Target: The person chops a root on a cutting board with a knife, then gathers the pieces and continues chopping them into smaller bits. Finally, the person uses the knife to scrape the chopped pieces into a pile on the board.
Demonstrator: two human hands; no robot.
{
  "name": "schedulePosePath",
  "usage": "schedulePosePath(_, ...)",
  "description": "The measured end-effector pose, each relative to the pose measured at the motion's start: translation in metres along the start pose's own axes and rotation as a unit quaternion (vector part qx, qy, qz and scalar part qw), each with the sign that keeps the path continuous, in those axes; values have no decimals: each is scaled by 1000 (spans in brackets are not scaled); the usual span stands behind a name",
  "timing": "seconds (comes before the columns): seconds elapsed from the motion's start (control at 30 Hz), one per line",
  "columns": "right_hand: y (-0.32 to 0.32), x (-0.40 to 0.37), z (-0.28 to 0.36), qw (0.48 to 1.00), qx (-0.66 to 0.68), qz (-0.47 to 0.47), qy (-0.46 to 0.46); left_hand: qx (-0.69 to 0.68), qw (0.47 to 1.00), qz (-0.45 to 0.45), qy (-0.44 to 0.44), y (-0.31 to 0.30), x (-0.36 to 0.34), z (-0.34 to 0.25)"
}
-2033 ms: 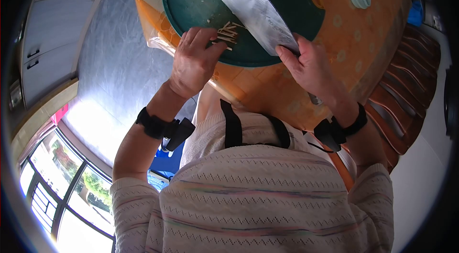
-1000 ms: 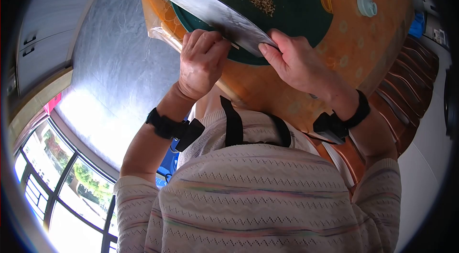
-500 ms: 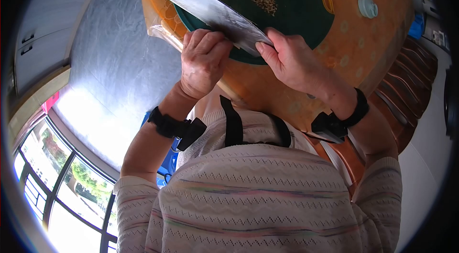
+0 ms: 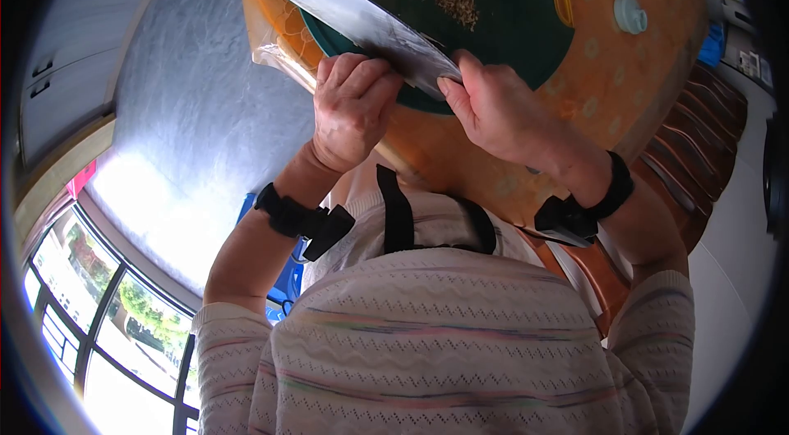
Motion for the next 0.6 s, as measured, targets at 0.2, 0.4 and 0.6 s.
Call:
schedulePosePath(0.2, -5, -4, -2, 999, 12, 19, 36, -13, 1000, -11, 3, 4, 2, -5)
schedulePosePath(0.4, -4, -6, 2, 997, 12, -4, 71, -19, 1000, -20, 10, 9, 0, -4)
schedulePosePath(0.6, 10, -4, 6, 995, -59, -48, 63, 7, 999, -24, 23, 3, 0, -4)
Point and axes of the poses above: each hand's wrist, its own x-axis towards the middle knuckle, its own y-axis out of the palm, z = x × y, the point moved 4 cm from there along x, towards the middle knuckle, and after that the axes turned 13 degrees about z, right-handed, at the moved point
